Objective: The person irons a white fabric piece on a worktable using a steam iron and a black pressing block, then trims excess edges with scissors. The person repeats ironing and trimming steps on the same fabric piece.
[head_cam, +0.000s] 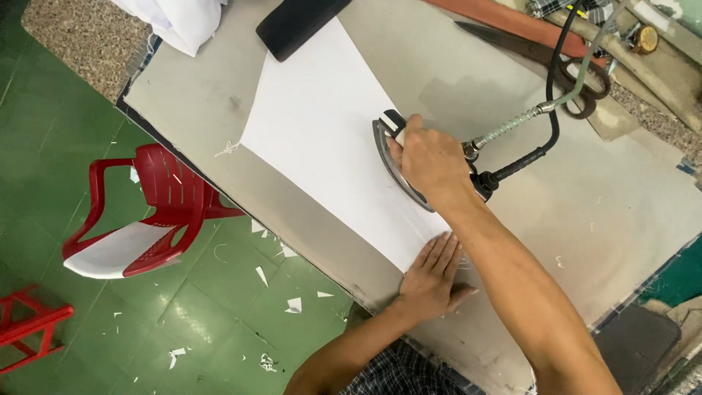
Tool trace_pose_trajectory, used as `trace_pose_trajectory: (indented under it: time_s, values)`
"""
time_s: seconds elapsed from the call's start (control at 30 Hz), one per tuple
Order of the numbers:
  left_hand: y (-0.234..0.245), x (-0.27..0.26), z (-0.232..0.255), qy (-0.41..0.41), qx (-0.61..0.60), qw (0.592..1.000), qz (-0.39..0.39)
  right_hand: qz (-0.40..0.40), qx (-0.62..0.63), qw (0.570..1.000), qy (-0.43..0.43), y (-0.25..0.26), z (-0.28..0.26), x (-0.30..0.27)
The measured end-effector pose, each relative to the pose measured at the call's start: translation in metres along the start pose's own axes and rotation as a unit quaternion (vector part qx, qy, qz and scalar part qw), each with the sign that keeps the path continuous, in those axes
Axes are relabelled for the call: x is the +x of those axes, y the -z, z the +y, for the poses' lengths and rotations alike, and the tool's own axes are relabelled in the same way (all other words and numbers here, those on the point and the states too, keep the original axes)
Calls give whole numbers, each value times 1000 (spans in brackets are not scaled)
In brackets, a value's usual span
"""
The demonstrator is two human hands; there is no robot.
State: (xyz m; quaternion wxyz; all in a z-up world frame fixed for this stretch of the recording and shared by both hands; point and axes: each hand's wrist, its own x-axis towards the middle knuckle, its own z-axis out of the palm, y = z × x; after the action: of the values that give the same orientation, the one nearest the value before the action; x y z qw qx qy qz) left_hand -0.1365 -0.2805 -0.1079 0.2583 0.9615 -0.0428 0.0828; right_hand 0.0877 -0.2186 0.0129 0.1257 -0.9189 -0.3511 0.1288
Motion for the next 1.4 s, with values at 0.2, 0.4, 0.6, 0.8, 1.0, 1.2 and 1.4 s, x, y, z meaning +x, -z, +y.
trace_pose_trajectory:
  time_s: [0.2, 0.4, 0.6, 0.8, 1.0, 1.2, 1.4]
  values:
    - [0, 1, 3, -13, 43, 998, 47, 3, 7, 1000, -11, 3, 5, -21]
    - [-9, -5, 3, -52, 61, 995, 60, -6, 15, 1000, -24, 7, 7, -42]
    - [-36, -30, 0, -152, 48, 982, 102, -11, 20, 999, -29, 9, 14, -64]
    - [-12, -25, 9, -258, -28, 949, 178, -15, 18, 999, -36, 10, 24, -87]
    - [-6, -63, 13, -259, -60, 947, 181, -24, 40, 997, -55, 7, 33, -105]
    - [25, -106, -30, -186, -18, 967, 171, -47, 68, 994, -68, 18, 30, -116]
    - [85, -111, -84, -88, 21, 985, 145, -75, 77, 991, -84, 25, 28, -115]
